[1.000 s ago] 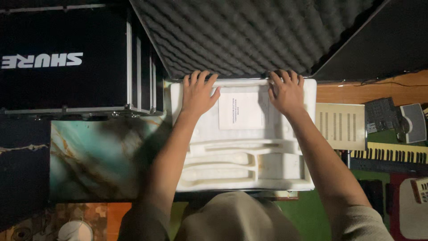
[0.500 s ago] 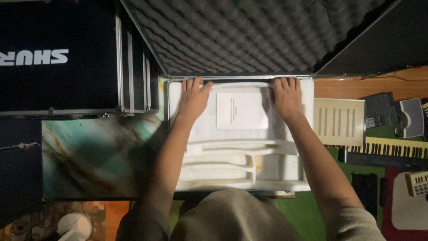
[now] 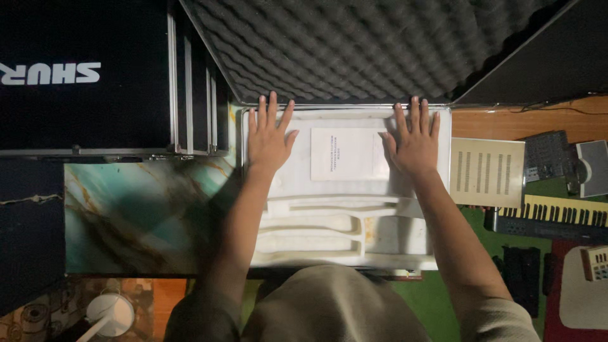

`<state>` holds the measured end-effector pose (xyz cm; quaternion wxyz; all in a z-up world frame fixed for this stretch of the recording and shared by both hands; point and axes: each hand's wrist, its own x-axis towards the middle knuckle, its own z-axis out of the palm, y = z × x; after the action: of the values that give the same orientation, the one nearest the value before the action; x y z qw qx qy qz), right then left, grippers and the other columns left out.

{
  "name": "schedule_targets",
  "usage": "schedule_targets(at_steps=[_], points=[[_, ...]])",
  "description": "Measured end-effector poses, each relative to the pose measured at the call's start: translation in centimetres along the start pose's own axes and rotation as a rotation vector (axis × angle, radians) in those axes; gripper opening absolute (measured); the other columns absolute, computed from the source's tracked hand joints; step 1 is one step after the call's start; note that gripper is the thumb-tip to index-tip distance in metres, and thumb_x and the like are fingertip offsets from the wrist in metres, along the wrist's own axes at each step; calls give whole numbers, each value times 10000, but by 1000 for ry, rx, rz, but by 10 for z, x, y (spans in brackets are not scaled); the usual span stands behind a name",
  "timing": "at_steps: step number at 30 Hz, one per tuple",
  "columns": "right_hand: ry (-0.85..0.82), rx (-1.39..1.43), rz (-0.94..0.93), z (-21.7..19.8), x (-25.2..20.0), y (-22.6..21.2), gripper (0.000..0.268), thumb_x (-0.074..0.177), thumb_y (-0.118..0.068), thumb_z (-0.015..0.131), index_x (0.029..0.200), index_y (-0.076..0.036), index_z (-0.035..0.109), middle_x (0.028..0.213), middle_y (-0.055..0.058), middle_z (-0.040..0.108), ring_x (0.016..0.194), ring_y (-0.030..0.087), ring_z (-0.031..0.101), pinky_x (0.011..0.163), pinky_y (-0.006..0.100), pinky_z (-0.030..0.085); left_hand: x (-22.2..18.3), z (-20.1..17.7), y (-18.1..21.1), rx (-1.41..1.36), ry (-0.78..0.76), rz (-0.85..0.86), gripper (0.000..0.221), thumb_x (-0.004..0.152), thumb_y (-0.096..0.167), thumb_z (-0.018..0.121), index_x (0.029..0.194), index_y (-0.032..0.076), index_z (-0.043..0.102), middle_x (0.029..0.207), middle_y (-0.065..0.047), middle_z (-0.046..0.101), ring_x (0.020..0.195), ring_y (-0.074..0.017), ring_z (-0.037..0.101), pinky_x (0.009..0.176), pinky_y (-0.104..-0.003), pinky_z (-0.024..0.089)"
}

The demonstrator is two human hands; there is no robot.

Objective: The person places a styrofoam insert into a hard-shell case, then picks up and positions a wireless microphone and a receiver unit into the designated slots of the foam insert.

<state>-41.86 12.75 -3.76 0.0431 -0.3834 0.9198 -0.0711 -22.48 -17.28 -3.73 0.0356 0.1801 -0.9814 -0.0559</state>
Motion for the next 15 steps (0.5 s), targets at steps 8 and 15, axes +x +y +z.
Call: schedule_targets(at_steps=[8,15], points=[[15,114,166,-14,-20,33,722,1069,-440,410,1658,-51,257,1721,239,163,1592,399,100,1263,562,109,-21,-9,-25,-88,62,-118,634,1067,372,550,1623,113,391,1695,-191,262,1566,-389,248,1255,-608,188],[23,179,149,-13,-23,43,710,1084,-381,466,1661,-26,253,1726,255,152,1596,417,112,1285,570,129,-22,-5,-28,-140,124,-99,649,1062,375,559,1605,75,367,1677,-218,259,1546,-423,264,1245,-609,182]])
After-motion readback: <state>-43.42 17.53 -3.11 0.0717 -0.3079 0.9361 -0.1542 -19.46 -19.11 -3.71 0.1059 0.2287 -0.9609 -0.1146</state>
